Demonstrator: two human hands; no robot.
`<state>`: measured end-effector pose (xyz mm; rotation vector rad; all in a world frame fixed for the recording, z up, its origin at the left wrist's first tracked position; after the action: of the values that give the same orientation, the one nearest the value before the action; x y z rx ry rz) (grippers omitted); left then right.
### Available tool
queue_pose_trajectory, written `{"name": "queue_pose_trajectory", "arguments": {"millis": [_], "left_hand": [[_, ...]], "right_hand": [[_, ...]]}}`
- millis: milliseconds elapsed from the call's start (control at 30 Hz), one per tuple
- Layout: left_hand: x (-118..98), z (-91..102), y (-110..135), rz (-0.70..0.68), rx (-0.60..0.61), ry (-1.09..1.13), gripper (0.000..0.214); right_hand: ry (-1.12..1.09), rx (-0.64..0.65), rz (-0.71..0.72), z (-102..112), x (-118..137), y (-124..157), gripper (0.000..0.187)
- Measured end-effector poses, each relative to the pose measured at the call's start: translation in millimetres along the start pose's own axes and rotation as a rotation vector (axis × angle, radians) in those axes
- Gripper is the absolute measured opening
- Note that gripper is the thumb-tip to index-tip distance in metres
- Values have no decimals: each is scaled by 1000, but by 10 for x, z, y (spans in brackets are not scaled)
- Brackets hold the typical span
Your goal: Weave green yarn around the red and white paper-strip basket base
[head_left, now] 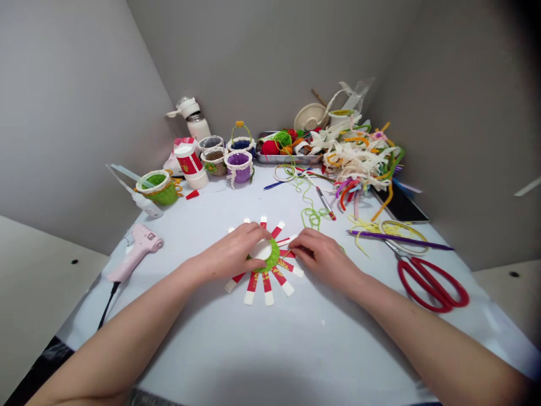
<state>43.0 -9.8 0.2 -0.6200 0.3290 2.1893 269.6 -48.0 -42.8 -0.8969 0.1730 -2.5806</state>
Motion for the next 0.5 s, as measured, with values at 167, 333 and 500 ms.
{"name": "queue_pose_trajectory", "arguments": {"millis": [167, 333, 500], "left_hand": [[96, 57, 0, -102, -2, -5, 39], [164, 56, -7, -117, 29, -9, 40], [191, 49, -2, -112, 58, -13, 42]], "right_hand": [[-21, 17, 100, 72, 61, 45, 20], [68, 79, 237, 153, 220, 163, 25], [201, 204, 352, 148, 396, 307, 28]]}}
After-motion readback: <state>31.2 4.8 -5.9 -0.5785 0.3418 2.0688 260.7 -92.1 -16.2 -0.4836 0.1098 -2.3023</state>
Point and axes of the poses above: each hand's wrist, its own y-axis away from the middle knuckle, its own z-axis out of the back of the hand, x = y × z, the point moved 3 cm from there along -y, towards the middle knuckle, and after that the axes turned 2 degrees about y, right-handed, at the moved point
